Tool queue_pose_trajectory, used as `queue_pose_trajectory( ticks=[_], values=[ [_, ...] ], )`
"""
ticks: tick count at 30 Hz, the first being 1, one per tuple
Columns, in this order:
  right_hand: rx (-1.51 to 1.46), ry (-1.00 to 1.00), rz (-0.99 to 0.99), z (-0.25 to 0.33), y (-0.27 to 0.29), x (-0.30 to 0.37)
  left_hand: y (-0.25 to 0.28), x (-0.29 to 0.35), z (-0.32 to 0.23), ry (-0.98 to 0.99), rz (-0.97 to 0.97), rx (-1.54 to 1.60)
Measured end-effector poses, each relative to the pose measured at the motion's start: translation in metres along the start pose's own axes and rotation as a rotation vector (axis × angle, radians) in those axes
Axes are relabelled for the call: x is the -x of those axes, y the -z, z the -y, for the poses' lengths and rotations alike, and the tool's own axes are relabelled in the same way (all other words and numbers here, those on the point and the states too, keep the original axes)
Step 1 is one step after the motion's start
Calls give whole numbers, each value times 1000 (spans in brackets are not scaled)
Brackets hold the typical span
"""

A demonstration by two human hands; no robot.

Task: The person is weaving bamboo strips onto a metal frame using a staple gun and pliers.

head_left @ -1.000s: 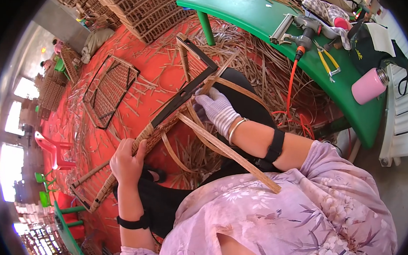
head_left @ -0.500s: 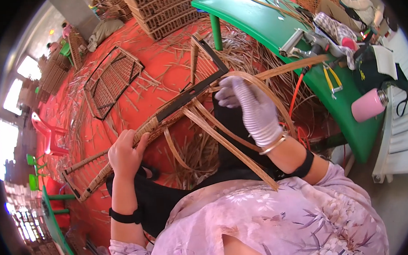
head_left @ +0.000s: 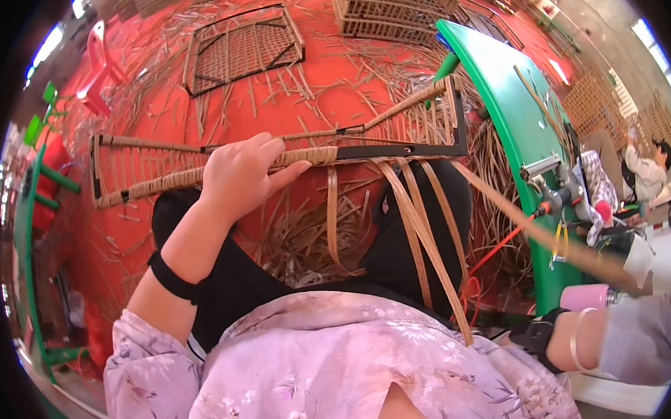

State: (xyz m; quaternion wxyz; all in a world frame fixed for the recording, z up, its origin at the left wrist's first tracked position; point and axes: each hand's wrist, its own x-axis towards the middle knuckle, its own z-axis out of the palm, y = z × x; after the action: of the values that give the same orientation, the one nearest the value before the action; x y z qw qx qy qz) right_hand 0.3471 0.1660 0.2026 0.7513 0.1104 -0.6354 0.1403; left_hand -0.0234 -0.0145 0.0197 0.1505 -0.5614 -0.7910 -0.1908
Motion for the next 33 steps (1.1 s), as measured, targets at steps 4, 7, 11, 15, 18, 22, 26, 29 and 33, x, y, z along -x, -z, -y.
queue_pose_trajectory(
  ticks=[4,7,11,15,18,22,26,29,33],
  values=[
    [79,-155,753,-21,-71,53,-5,-2,2,-34,-14,16],
    [2,-219,1093,-39,-113,98,-3,7,7,4,12,6],
    [73,-233,1486,-60,-121,146,-1,4,3,5,-11,-3],
    [182,-122,1420,-47,-142,179,-3,3,4,-16,-34,15],
    [108,-74,1359,-44,-152,203,-1,4,5,-2,-14,5],
    [86,-14,1247,-46,-159,209,2,3,5,-9,11,-1],
    [77,25,1233,-44,-166,210,2,4,5,9,-9,48],
    [71,25,1243,-43,-173,209,6,1,4,42,73,79],
    [-118,-192,1179,-55,-175,202,2,-4,-2,-26,36,106]
  ],
)
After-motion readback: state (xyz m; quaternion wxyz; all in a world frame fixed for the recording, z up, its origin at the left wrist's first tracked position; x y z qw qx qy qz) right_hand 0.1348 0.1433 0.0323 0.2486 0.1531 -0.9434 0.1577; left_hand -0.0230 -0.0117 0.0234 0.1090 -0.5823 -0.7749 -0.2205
